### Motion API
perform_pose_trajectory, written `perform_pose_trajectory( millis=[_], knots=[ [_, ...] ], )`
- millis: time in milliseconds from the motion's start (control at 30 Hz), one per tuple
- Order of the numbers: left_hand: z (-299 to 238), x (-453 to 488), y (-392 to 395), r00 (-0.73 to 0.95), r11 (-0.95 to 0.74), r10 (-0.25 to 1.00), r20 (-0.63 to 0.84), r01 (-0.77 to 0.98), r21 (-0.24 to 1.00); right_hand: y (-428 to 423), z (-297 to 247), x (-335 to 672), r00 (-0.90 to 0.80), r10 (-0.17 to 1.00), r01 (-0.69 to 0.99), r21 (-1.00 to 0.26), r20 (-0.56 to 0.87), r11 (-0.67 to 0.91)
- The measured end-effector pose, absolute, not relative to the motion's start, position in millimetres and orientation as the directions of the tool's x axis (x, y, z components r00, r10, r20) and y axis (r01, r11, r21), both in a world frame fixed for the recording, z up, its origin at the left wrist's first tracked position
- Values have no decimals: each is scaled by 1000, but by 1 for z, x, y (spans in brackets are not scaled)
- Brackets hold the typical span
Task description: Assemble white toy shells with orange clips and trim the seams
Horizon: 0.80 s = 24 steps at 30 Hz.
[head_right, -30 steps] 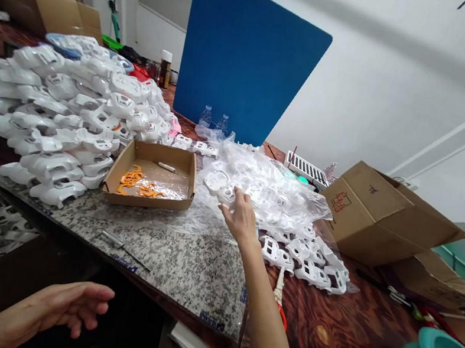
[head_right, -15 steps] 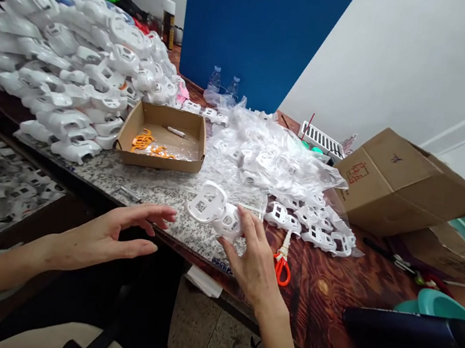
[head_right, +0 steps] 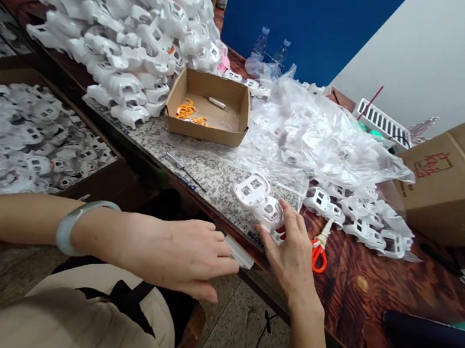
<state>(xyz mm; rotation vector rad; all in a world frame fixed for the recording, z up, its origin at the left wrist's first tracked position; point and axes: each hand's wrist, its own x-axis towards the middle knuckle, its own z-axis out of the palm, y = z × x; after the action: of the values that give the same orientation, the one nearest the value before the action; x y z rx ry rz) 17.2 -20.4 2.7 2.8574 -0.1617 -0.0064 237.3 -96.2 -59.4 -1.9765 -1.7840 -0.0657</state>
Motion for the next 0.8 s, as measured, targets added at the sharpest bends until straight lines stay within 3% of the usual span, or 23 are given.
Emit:
perform_pose_trajectory(
  millis=[267,400,467,533,600,700,800],
  knots=[
    [-19,25,-16,993,-952,-87,-77,-60,300,-117,-66,241,180,920,948,-311,347,-68],
    [-31,21,-19,988,-913,-98,-117,-43,405,-120,-70,242,178,921,944,-326,348,-59],
    [-47,17,-22,982,-841,-107,-159,-4,541,-121,-73,242,179,917,941,-333,357,-54],
    [-69,12,-27,960,-636,-149,-238,91,766,-122,-76,243,191,911,939,-339,366,-60],
    [-96,8,-33,917,-288,-217,-336,269,919,-122,-79,245,211,906,936,-344,368,-78],
    [-134,4,-42,875,87,-196,-443,466,880,-119,-82,246,235,905,932,-348,354,-105],
    [-162,3,-42,875,172,-21,-483,479,861,-113,-84,249,235,906,930,-352,352,-104]
  ],
)
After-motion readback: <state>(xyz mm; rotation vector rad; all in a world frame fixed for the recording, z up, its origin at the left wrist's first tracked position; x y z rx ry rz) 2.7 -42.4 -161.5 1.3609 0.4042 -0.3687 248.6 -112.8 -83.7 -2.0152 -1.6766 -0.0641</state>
